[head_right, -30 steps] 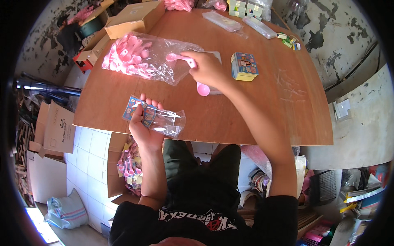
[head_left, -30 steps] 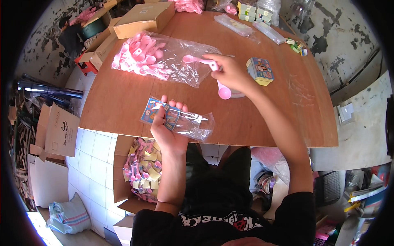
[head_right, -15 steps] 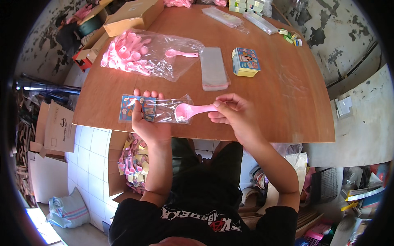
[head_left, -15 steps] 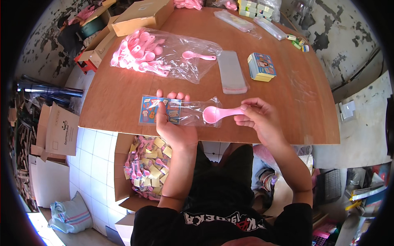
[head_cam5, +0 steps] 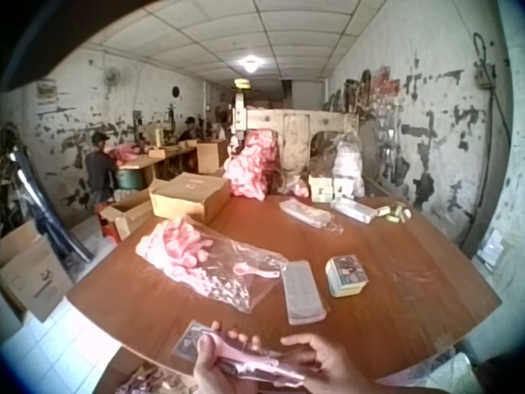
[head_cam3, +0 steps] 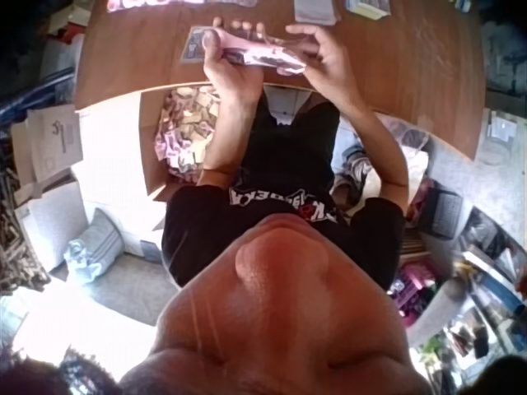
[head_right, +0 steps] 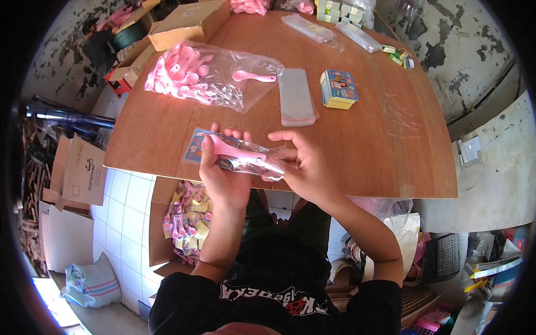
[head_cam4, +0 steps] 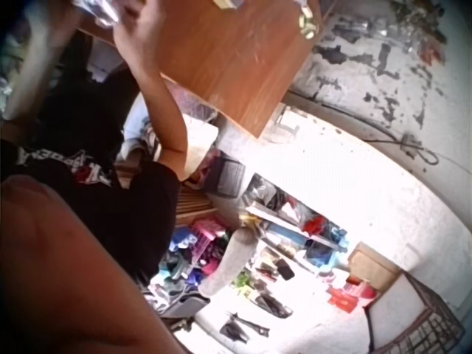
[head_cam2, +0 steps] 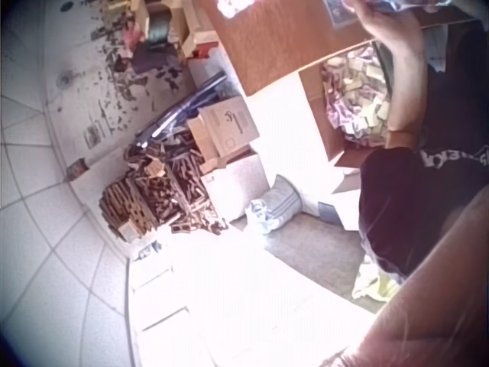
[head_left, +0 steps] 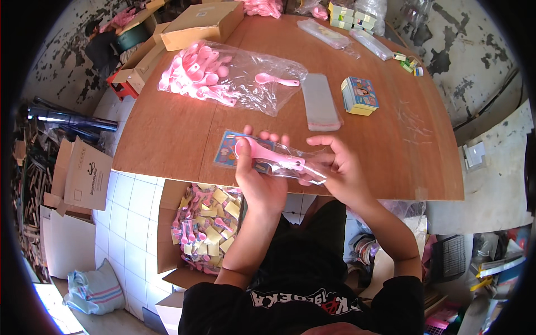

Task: The person repeatedly places a small yellow block and a pink plastic spoon into a clear plastic bag, then seals the bag. This process is repeated multiple times throughout the clip.

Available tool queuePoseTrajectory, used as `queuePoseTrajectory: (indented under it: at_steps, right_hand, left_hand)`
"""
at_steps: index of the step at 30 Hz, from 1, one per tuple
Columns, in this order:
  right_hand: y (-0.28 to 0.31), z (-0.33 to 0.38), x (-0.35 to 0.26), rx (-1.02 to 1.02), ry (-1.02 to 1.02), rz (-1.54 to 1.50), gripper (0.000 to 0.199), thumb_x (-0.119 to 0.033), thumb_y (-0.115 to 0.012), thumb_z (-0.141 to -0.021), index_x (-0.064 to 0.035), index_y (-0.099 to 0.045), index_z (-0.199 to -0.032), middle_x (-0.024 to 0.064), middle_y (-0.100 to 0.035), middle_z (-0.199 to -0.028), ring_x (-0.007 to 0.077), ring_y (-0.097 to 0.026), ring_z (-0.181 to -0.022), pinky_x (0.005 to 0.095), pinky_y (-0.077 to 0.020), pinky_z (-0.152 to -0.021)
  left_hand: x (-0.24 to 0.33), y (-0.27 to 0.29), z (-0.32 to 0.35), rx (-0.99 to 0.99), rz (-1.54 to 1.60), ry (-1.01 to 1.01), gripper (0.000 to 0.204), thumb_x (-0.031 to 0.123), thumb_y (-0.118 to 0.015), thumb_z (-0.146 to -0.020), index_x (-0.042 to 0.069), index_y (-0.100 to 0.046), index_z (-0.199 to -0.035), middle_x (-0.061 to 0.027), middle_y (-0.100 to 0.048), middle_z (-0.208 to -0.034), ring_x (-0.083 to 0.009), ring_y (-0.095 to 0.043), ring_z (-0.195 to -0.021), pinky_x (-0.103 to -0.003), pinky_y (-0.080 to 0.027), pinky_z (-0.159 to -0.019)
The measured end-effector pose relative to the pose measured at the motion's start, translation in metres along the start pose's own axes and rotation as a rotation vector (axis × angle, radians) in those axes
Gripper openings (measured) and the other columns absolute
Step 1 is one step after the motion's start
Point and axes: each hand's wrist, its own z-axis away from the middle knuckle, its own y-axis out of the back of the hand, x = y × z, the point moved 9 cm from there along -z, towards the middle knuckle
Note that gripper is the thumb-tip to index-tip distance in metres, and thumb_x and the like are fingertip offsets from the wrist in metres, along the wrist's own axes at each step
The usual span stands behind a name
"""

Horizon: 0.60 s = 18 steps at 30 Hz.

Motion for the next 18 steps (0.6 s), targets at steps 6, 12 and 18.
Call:
queuePoseTrajectory:
  at_steps: [6, 12, 18]
  right_hand:
    - [0.002, 0.026, -0.067, 0.215, 0.767, 0.684, 0.026, -0.003, -0.072, -0.080, -0.0022, -0.066, -0.106, 0.0103, -0.060, -0.107, 0.0205, -0.061, -0.094, 0.0325, -0.0491, -0.082]
    - [0.032, 0.057, -0.146, 0.422, 0.988, 0.574, 0.011, -0.002, -0.065, -0.087, -0.0002, -0.067, -0.098, 0.0111, -0.066, -0.094, 0.0150, -0.063, -0.087, 0.0256, -0.0495, -0.076]
    - [0.043, 0.042, -0.164, 0.478, 0.772, 0.765, 0.005, -0.002, -0.068, -0.084, 0.0020, -0.067, -0.085, 0.0080, -0.069, -0.081, 0.0107, -0.064, -0.072, 0.0246, -0.0492, -0.066]
  left_hand:
    - [-0.036, -0.001, 0.009, 0.029, 0.072, 0.292, 0.033, 0.034, -0.052, -0.098, 0.006, -0.047, -0.115, -0.0127, -0.055, -0.103, -0.0277, -0.056, -0.101, -0.049, -0.045, -0.098]
    - [-0.050, -0.017, 0.021, -0.043, 0.160, 0.481, 0.061, 0.049, -0.054, -0.094, 0.006, -0.038, -0.133, -0.0129, -0.044, -0.129, -0.0273, -0.043, -0.125, -0.044, -0.029, -0.111]
    - [0.011, -0.030, 0.018, -0.115, -0.538, -0.273, 0.053, 0.029, -0.058, -0.092, 0.007, -0.038, -0.136, -0.0109, -0.047, -0.133, -0.0266, -0.039, -0.130, -0.043, -0.025, -0.112]
